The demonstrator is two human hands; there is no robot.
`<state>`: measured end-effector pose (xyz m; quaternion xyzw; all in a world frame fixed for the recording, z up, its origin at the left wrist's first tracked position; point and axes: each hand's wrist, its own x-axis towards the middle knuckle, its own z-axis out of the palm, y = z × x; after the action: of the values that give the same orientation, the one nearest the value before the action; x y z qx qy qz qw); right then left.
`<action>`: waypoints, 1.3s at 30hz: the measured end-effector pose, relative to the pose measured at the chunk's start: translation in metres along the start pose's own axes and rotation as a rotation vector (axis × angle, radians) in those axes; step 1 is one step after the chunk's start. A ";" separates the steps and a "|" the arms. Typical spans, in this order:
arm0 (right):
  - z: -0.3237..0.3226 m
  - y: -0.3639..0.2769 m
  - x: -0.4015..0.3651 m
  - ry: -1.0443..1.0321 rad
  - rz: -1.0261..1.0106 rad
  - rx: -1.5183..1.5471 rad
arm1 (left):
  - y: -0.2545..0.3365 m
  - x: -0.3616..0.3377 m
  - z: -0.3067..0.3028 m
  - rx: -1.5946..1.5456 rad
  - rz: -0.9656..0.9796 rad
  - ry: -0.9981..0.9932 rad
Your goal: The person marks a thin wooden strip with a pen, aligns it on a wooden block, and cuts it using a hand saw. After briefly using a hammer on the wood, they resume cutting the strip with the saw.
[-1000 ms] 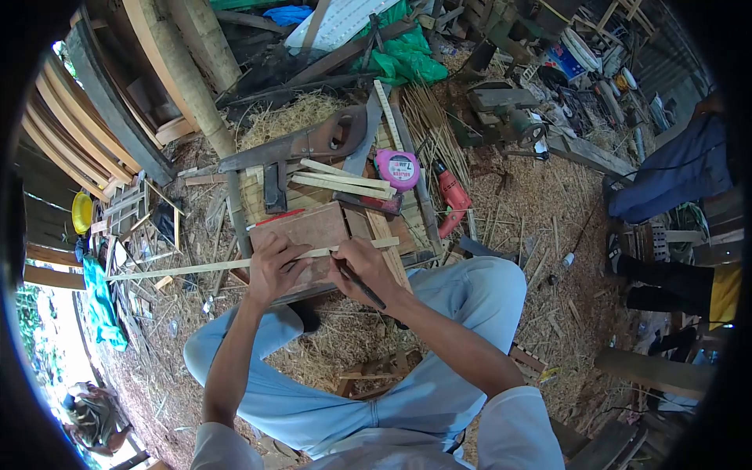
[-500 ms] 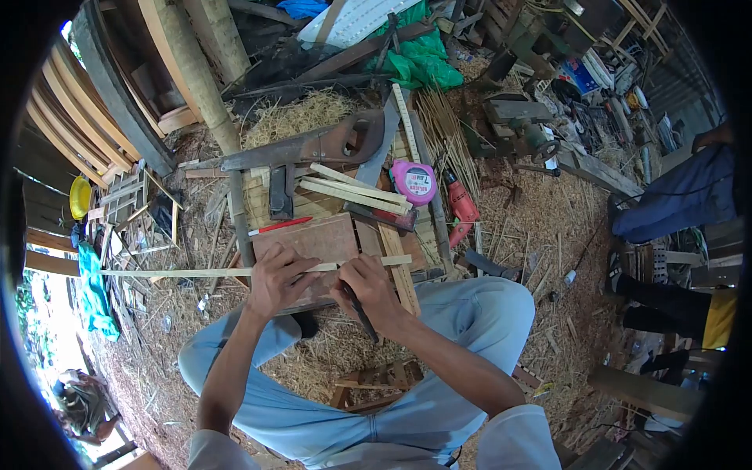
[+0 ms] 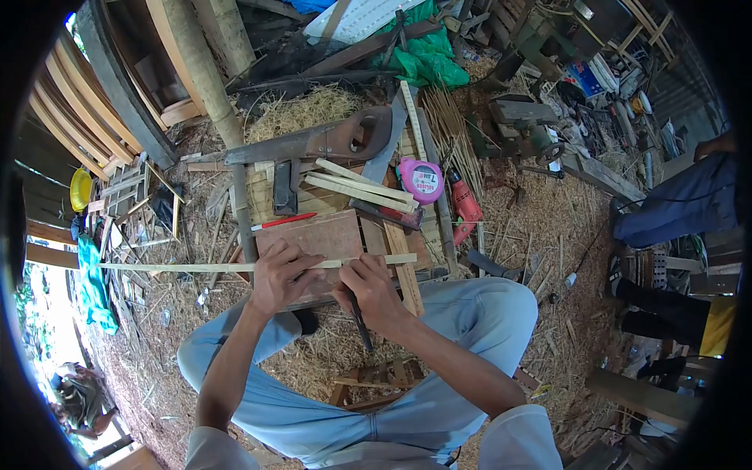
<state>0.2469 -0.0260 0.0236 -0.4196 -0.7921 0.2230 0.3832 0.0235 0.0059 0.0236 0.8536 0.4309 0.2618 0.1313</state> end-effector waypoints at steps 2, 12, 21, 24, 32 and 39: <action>-0.002 -0.002 0.001 -0.008 -0.004 0.064 | -0.001 0.000 0.001 0.003 0.007 0.004; 0.009 0.008 -0.001 0.137 0.045 0.090 | 0.000 0.000 0.000 0.004 0.013 0.014; -0.002 0.005 -0.004 -0.005 -0.043 0.077 | -0.005 -0.002 0.003 0.004 0.021 0.006; -0.014 -0.003 0.013 0.222 0.131 0.031 | -0.002 0.000 0.000 0.000 0.001 -0.012; -0.021 0.026 0.010 -0.068 -0.015 0.000 | -0.010 0.004 0.002 -0.105 0.019 0.002; -0.004 0.050 0.001 0.012 -0.070 0.095 | -0.026 0.064 -0.021 -0.032 0.026 0.066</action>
<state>0.2748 0.0019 -0.0071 -0.3742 -0.7924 0.2445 0.4151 0.0259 0.0728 0.0503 0.8479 0.4194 0.2983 0.1274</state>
